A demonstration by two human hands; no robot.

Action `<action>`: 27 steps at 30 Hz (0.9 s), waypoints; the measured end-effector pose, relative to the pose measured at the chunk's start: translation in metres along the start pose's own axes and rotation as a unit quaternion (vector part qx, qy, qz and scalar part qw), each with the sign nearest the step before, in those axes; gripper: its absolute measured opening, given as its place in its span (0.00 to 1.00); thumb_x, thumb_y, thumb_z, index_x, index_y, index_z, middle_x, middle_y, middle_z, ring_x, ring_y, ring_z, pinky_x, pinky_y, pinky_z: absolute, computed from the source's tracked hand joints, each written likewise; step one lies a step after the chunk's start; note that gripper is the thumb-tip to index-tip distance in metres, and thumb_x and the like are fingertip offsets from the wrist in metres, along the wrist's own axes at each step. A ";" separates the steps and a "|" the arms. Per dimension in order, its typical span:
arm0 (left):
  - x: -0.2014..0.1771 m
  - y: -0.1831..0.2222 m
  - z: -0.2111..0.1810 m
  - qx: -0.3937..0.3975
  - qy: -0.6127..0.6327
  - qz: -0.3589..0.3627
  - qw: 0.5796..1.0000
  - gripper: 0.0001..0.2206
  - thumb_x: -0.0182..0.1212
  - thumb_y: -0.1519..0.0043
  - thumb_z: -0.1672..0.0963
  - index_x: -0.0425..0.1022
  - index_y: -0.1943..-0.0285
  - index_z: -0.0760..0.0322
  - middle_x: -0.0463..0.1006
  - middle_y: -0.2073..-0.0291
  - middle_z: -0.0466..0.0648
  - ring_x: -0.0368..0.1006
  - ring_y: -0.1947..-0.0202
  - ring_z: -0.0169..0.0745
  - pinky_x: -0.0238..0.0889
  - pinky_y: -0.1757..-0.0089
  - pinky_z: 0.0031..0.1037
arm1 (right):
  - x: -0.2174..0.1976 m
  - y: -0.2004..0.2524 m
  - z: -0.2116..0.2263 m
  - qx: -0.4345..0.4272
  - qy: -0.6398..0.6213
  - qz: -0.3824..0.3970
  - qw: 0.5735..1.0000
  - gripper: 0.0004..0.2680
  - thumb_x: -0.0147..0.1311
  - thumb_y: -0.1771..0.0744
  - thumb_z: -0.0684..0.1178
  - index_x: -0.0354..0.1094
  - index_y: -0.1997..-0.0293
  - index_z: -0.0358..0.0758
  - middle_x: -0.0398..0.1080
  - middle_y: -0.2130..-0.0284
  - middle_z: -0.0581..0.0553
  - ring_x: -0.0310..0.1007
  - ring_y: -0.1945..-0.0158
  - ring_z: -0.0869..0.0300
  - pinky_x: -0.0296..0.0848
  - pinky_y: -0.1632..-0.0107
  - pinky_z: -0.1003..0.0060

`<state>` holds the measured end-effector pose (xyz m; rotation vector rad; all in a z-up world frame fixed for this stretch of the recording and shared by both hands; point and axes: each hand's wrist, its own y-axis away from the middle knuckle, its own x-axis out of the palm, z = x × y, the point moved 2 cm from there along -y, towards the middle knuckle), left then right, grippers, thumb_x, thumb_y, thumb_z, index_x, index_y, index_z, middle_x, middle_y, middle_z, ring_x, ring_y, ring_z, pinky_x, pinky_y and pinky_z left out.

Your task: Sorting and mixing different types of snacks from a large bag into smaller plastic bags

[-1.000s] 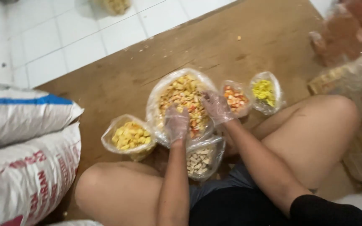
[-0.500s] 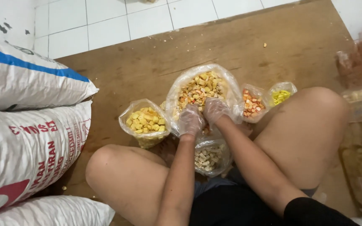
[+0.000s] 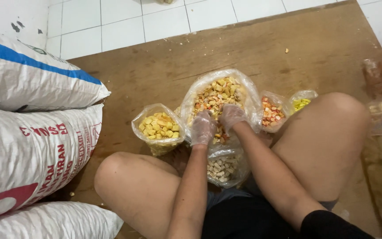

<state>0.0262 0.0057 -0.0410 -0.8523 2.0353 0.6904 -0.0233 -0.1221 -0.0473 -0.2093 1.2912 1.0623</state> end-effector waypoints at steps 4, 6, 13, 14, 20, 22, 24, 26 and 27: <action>-0.027 0.016 -0.019 -0.095 0.156 -0.033 0.983 0.09 0.54 0.40 0.51 0.76 0.53 0.46 0.81 0.60 0.50 0.79 0.51 0.53 0.74 0.50 0.39 | -0.003 0.008 -0.010 0.063 -0.092 -0.007 0.994 0.10 0.57 0.37 0.57 0.79 0.55 0.56 0.79 0.58 0.43 0.78 0.48 0.48 0.78 0.48 0.53; -0.032 0.015 -0.023 -0.174 0.223 -0.018 0.959 0.11 0.56 0.41 0.48 0.77 0.52 0.37 0.82 0.55 0.44 0.78 0.48 0.44 0.72 0.47 0.34 | -0.021 0.022 -0.005 0.096 -0.152 -0.032 0.983 0.09 0.60 0.38 0.58 0.79 0.56 0.64 0.79 0.59 0.48 0.79 0.50 0.52 0.79 0.49 0.56; -0.089 0.039 -0.053 -0.199 0.625 -0.067 0.752 0.20 0.61 0.38 0.52 0.74 0.38 0.66 0.77 0.45 0.61 0.71 0.40 0.55 0.62 0.41 0.40 | -0.069 0.049 0.012 0.025 -0.579 -0.047 0.814 0.16 0.60 0.35 0.51 0.72 0.42 0.38 0.77 0.53 0.38 0.78 0.53 0.52 0.78 0.50 0.59; -0.101 0.049 -0.064 -0.208 0.694 -0.038 0.688 0.26 0.62 0.36 0.51 0.68 0.32 0.70 0.71 0.36 0.68 0.66 0.34 0.63 0.56 0.36 0.46 | -0.077 0.056 0.016 0.034 -0.653 -0.027 0.756 0.17 0.58 0.34 0.50 0.69 0.39 0.39 0.77 0.52 0.44 0.78 0.55 0.58 0.78 0.49 0.63; -0.022 -0.001 0.002 -0.133 0.793 -0.035 0.593 0.19 0.61 0.37 0.57 0.74 0.36 0.66 0.75 0.40 0.63 0.73 0.41 0.59 0.65 0.42 0.43 | -0.078 0.048 0.010 0.042 -0.711 0.014 0.702 0.12 0.61 0.35 0.47 0.73 0.47 0.47 0.79 0.60 0.49 0.78 0.60 0.62 0.79 0.53 0.63; -0.016 -0.012 0.004 -0.126 0.795 -0.031 0.593 0.18 0.62 0.37 0.58 0.75 0.38 0.66 0.77 0.44 0.61 0.75 0.45 0.56 0.69 0.47 0.41 | -0.071 0.042 0.003 0.050 -0.715 0.017 0.698 0.11 0.60 0.35 0.47 0.72 0.47 0.47 0.79 0.61 0.49 0.78 0.61 0.61 0.79 0.55 0.63; -0.021 -0.012 -0.002 -0.119 0.796 -0.026 0.592 0.17 0.63 0.38 0.58 0.75 0.40 0.67 0.80 0.48 0.60 0.78 0.49 0.53 0.73 0.53 0.38 | -0.068 0.042 0.001 0.059 -0.719 0.020 0.693 0.11 0.59 0.35 0.47 0.72 0.48 0.47 0.79 0.62 0.48 0.78 0.62 0.61 0.79 0.56 0.63; -0.036 0.001 -0.016 -0.147 0.783 -0.016 0.604 0.20 0.55 0.34 0.56 0.70 0.32 0.63 0.64 0.30 0.63 0.53 0.26 0.63 0.35 0.30 0.52 | -0.069 0.047 0.005 0.044 -0.718 0.039 0.693 0.11 0.56 0.36 0.49 0.70 0.49 0.52 0.77 0.61 0.53 0.77 0.59 0.62 0.76 0.55 0.65; -0.021 -0.007 -0.004 -0.148 0.783 -0.015 0.603 0.20 0.55 0.34 0.56 0.70 0.32 0.63 0.64 0.30 0.63 0.53 0.26 0.63 0.35 0.30 0.52 | -0.067 0.042 0.002 0.045 -0.718 0.039 0.693 0.11 0.56 0.36 0.49 0.70 0.49 0.52 0.77 0.61 0.53 0.77 0.59 0.62 0.76 0.55 0.65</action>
